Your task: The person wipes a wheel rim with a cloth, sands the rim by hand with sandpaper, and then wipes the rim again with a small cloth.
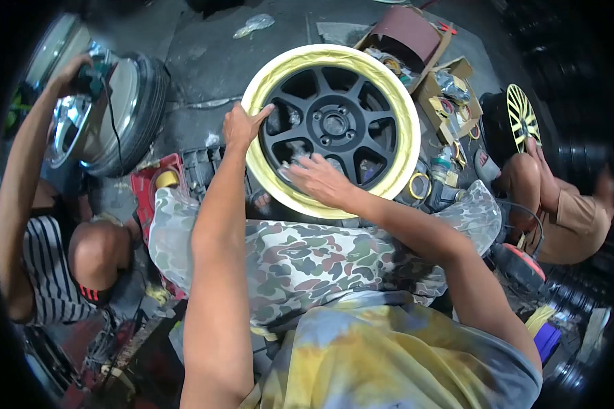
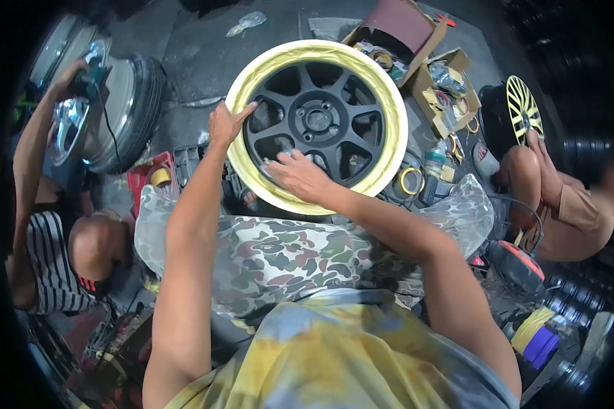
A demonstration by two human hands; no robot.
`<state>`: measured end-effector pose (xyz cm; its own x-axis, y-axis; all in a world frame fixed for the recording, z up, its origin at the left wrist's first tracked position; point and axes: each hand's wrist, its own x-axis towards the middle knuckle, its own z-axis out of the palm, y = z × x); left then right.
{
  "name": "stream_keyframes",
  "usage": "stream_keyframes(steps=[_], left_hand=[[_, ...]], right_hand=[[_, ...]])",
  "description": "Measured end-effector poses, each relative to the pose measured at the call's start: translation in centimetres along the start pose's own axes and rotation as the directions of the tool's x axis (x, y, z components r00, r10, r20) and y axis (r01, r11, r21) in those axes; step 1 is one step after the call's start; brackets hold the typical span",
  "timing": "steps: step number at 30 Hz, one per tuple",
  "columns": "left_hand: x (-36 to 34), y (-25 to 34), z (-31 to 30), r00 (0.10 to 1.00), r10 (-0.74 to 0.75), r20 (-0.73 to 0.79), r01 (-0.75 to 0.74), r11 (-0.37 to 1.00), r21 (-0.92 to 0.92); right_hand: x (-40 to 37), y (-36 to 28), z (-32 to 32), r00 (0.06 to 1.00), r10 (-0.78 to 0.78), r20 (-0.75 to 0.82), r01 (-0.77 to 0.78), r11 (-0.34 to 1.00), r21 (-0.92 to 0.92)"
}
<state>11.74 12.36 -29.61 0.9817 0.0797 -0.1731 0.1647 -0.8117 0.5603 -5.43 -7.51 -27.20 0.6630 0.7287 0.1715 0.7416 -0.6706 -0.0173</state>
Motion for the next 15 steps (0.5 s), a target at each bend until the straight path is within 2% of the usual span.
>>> stream_keyframes(steps=[1,3,4,5,7,8,10,12,13,15], left_hand=[[-0.1,0.1,0.0,1.000,-0.003,-0.006,0.003,1.000,0.008],[0.0,0.0,0.1,1.000,0.008,-0.006,-0.008,1.000,-0.004],[-0.1,0.1,0.2,1.000,0.001,-0.012,-0.001,1.000,0.010],[0.0,0.1,0.2,1.000,0.022,-0.007,-0.021,1.000,0.015],[0.1,-0.1,0.3,1.000,-0.026,0.000,0.026,1.000,-0.013],[0.1,-0.4,0.4,1.000,0.001,0.008,-0.001,1.000,-0.020],[-0.1,0.0,0.1,1.000,-0.020,-0.004,0.020,1.000,0.018],[-0.1,0.1,0.1,1.000,-0.025,-0.002,0.025,0.998,0.060],[-0.1,0.0,0.0,1.000,-0.025,-0.001,0.025,0.998,0.063],[-0.2,0.2,0.1,0.999,-0.040,-0.008,0.040,0.998,0.040]], right_hand=[[1.6,-0.2,0.8,0.996,0.079,-0.031,-0.078,0.997,0.030],[4.2,-0.4,1.0,0.978,0.205,0.035,-0.208,0.973,0.103],[4.6,-0.1,0.6,0.955,0.279,0.098,-0.295,0.920,0.257],[4.1,0.0,0.2,0.950,0.299,0.089,-0.312,0.916,0.252],[1.0,0.2,-0.5,0.888,0.417,0.193,-0.453,0.722,0.523],[-0.8,0.5,-3.5,0.859,0.397,0.324,-0.512,0.643,0.569],[-6.2,1.2,-3.3,0.891,0.381,0.247,-0.449,0.653,0.610],[-8.5,1.6,-5.2,0.793,0.407,0.453,-0.604,0.624,0.496],[-8.4,1.4,-4.8,0.793,0.406,0.453,-0.604,0.622,0.498],[-8.5,1.1,-3.2,0.659,0.393,0.641,-0.687,0.661,0.300]])
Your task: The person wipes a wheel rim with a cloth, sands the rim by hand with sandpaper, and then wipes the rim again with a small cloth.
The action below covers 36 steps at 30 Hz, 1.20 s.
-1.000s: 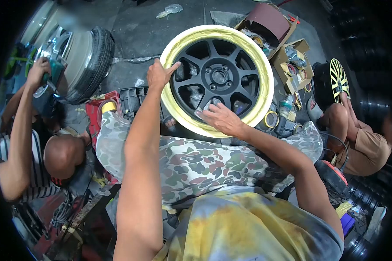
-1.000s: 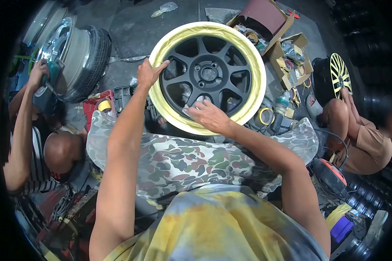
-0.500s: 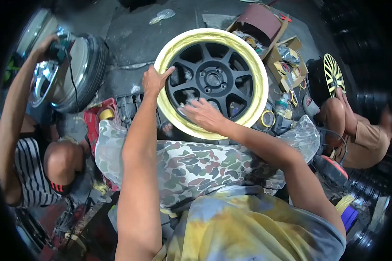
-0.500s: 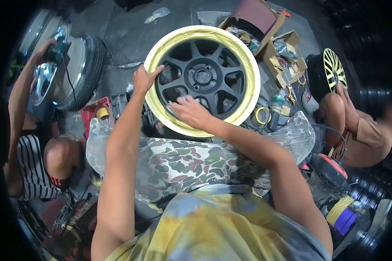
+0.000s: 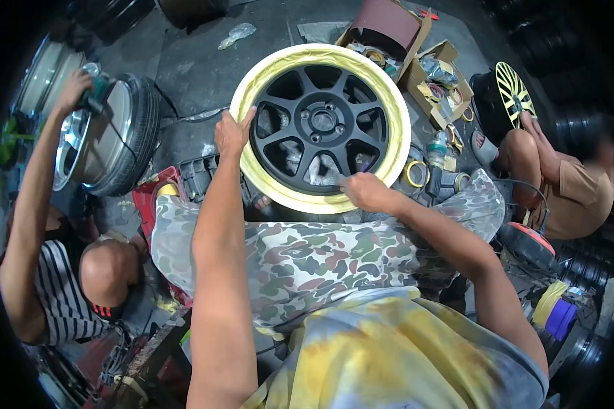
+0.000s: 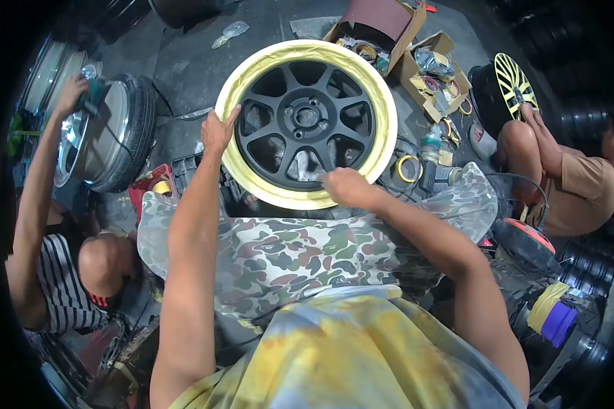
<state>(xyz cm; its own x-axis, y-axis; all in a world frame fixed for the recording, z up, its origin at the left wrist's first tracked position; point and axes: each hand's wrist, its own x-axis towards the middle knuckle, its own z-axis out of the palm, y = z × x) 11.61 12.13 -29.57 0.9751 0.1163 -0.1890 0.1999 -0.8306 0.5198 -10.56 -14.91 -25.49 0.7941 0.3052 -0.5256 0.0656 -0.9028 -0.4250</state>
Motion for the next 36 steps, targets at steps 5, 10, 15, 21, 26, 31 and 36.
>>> stream_keyframes(steps=[5,10,15,21,26,31,36], left_hand=[[0.5,-0.7,0.5,0.999,0.036,0.011,-0.036,0.999,-0.020],[0.1,-0.2,-0.1,1.000,0.023,0.015,-0.023,0.999,0.032],[-0.1,-0.2,-0.3,0.999,0.040,-0.015,-0.039,0.998,0.051],[0.6,-0.7,0.4,0.999,0.042,-0.007,-0.041,0.996,0.081],[-0.3,0.0,-0.5,0.998,0.045,-0.032,-0.041,0.994,0.100],[0.3,-0.8,0.0,0.998,0.052,-0.029,-0.050,0.997,0.057],[0.2,-0.6,-0.2,0.998,0.034,-0.057,-0.027,0.993,0.117]], right_hand=[[5.4,-2.5,3.1,0.975,-0.135,-0.175,0.149,0.987,0.064],[-0.9,-0.6,-1.4,0.997,-0.066,-0.027,0.058,0.970,-0.238],[4.5,-6.2,1.9,0.995,0.009,-0.095,-0.014,0.998,-0.062],[-0.8,-1.7,0.1,0.984,-0.068,-0.165,0.047,0.991,-0.128],[3.5,-6.2,0.1,0.995,0.036,0.089,-0.029,0.997,-0.076],[1.4,-3.7,1.4,0.996,-0.051,-0.068,0.051,0.999,-0.015],[-2.5,-1.7,0.2,0.963,-0.161,-0.218,0.108,0.965,-0.237]])
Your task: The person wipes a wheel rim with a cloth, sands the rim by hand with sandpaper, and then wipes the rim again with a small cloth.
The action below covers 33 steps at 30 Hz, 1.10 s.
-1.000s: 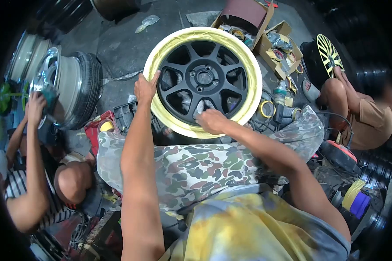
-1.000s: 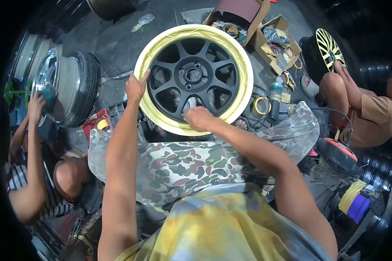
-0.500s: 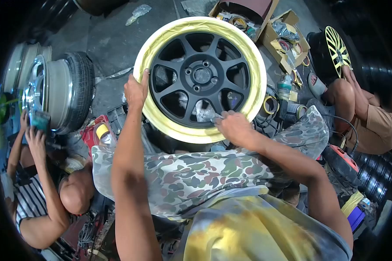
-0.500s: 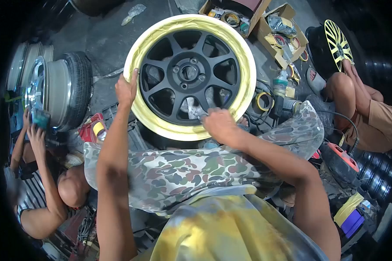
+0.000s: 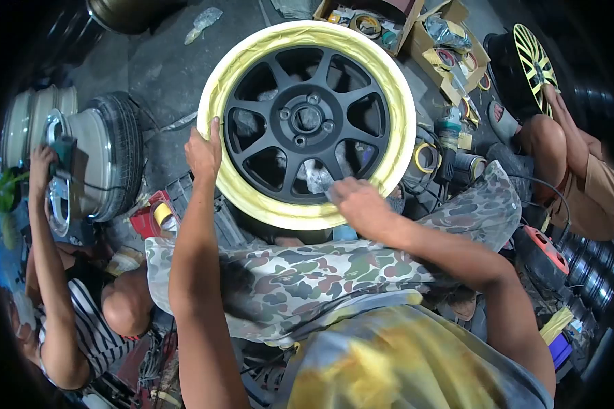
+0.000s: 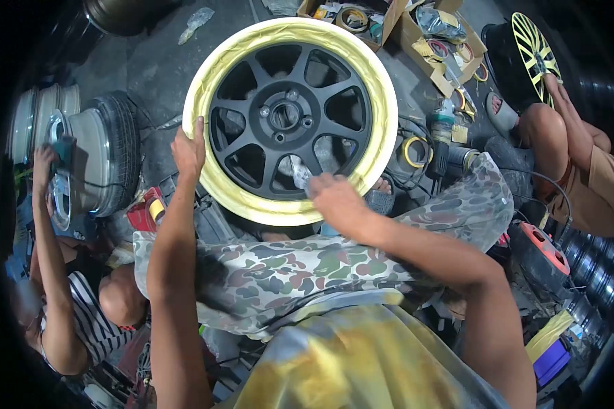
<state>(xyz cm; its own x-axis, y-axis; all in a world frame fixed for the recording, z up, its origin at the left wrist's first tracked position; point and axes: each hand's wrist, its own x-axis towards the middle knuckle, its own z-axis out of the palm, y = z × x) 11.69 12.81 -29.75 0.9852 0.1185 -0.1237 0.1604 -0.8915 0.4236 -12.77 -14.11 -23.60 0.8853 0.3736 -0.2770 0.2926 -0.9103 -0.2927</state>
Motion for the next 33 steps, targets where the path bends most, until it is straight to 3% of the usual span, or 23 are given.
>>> stream_keyframes(steps=[3,5,9,11,14,15,19,21,23,25,28,30,31,32,33], left_hand=[[-0.1,0.1,-0.1,1.000,-0.013,-0.009,0.013,1.000,0.024],[0.3,-0.2,0.0,1.000,-0.005,-0.013,0.006,0.999,0.034],[0.4,-0.3,0.6,1.000,-0.009,0.013,0.009,1.000,0.010],[0.2,-0.3,0.3,1.000,-0.016,0.001,0.016,1.000,-0.002],[-0.1,0.0,0.1,1.000,-0.014,-0.008,0.014,0.999,0.036],[-0.2,0.1,0.0,1.000,-0.002,-0.002,0.002,0.999,0.038],[0.3,-0.4,0.4,1.000,0.020,0.011,-0.020,1.000,0.016],[0.3,-0.3,0.3,1.000,0.008,0.028,-0.008,1.000,0.007],[0.4,-0.4,0.4,1.000,-0.008,0.026,0.008,1.000,0.009],[0.5,-0.5,0.4,1.000,0.006,0.016,-0.006,1.000,0.001],[0.6,-0.3,0.6,0.999,-0.011,0.044,0.010,1.000,0.012],[0.5,0.0,0.6,0.999,-0.033,0.041,0.032,0.999,0.012],[0.6,-0.1,0.7,0.999,-0.025,0.039,0.026,1.000,-0.002],[0.6,-0.2,0.9,0.999,-0.017,0.038,0.018,1.000,-0.014],[0.6,-0.1,0.7,0.998,-0.037,0.059,0.037,0.999,-0.013]], right_hand=[[3.0,-3.5,2.5,0.991,-0.102,-0.086,0.109,0.990,0.086],[3.7,-4.8,3.0,0.977,-0.095,-0.192,0.094,0.995,-0.015],[-0.3,-0.6,1.6,0.982,-0.119,-0.149,0.111,0.992,-0.055],[-0.8,-0.1,0.8,0.997,-0.065,-0.039,0.061,0.992,-0.111],[2.7,-2.9,2.9,0.979,-0.092,-0.182,0.096,0.995,0.011],[4.0,-3.9,3.2,0.988,-0.025,-0.150,0.046,0.989,0.137],[1.4,-1.7,0.8,1.000,0.012,-0.024,-0.012,1.000,0.020],[-0.1,0.5,-1.2,0.997,-0.020,0.075,0.037,0.972,-0.230],[0.9,1.6,-1.8,0.991,-0.078,0.110,0.109,0.942,-0.317],[3.7,3.1,-2.2,0.954,-0.299,0.003,0.243,0.772,-0.587],[6.4,3.6,-3.6,0.943,-0.332,-0.012,0.286,0.829,-0.481],[4.1,3.8,-1.2,0.949,-0.297,0.110,0.316,0.878,-0.360],[3.1,3.2,-0.7,0.956,-0.277,0.094,0.292,0.918,-0.268],[3.3,3.7,-0.7,0.953,-0.287,0.101,0.304,0.914,-0.270],[4.3,3.6,-2.1,0.943,-0.259,0.207,0.321,0.872,-0.370]])
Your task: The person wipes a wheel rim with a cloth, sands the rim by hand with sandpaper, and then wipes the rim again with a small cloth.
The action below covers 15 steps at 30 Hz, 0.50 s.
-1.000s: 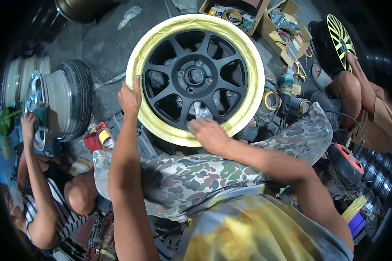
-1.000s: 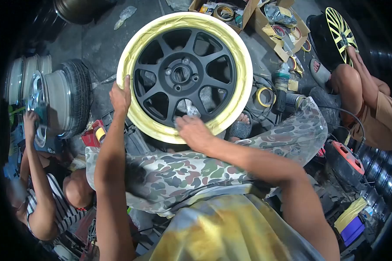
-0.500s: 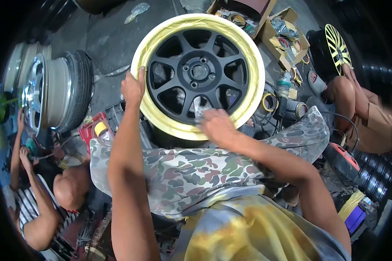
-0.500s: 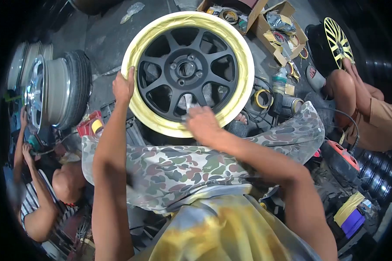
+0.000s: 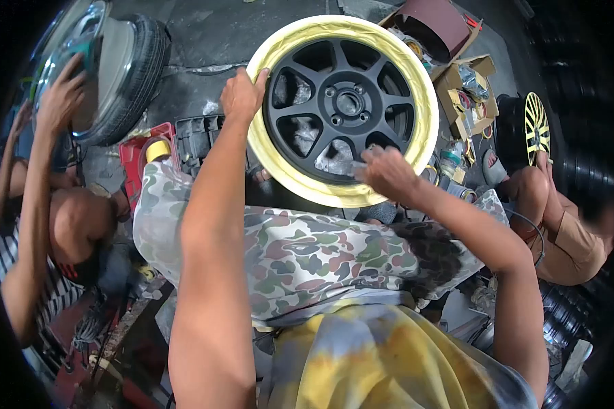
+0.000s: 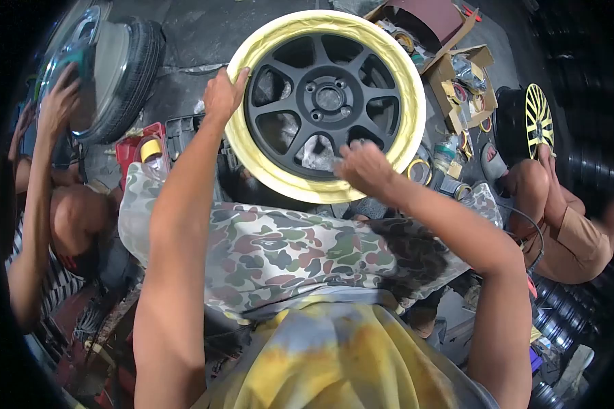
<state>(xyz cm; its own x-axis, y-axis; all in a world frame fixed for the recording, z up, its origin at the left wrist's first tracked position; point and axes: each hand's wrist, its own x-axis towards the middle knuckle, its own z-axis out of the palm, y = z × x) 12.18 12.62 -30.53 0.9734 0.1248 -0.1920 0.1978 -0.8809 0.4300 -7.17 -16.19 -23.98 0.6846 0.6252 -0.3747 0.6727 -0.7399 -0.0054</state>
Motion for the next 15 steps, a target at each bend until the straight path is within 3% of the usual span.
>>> stream_keyframes(steps=[1,3,5,7,9,11,13,15], left_hand=[[-0.1,0.0,-0.1,1.000,-0.003,0.000,0.003,1.000,0.002],[-0.1,0.3,-0.1,1.000,0.007,0.007,-0.007,1.000,-0.013],[-0.1,0.4,-0.1,1.000,-0.013,0.007,0.013,1.000,-0.014],[-0.1,0.3,0.1,1.000,0.004,0.007,-0.004,1.000,-0.031],[-0.2,0.4,0.0,1.000,0.011,-0.001,-0.011,0.999,-0.042],[-0.4,0.4,0.0,1.000,0.026,-0.016,-0.026,0.999,-0.044],[-0.1,0.3,0.1,0.999,0.031,-0.017,-0.032,0.998,-0.053],[-0.1,0.3,0.3,1.000,0.029,-0.012,-0.030,0.997,-0.068]], right_hand=[[0.8,0.7,-1.0,0.994,-0.001,0.107,0.012,0.994,-0.105],[2.5,2.2,-3.0,0.999,-0.012,-0.052,0.004,0.989,-0.146],[1.3,1.2,-0.7,0.985,-0.036,-0.166,0.005,0.984,-0.179],[0.2,-0.8,0.2,0.968,0.053,0.244,-0.039,0.997,-0.061],[1.1,0.5,-0.2,0.983,0.014,0.182,0.002,0.996,-0.087],[2.8,2.1,-1.6,0.992,-0.038,-0.122,0.012,0.979,-0.205],[3.0,2.2,-0.2,0.973,-0.106,-0.204,0.062,0.976,-0.209],[1.2,0.3,0.3,0.990,-0.032,0.136,0.051,0.989,-0.137]])
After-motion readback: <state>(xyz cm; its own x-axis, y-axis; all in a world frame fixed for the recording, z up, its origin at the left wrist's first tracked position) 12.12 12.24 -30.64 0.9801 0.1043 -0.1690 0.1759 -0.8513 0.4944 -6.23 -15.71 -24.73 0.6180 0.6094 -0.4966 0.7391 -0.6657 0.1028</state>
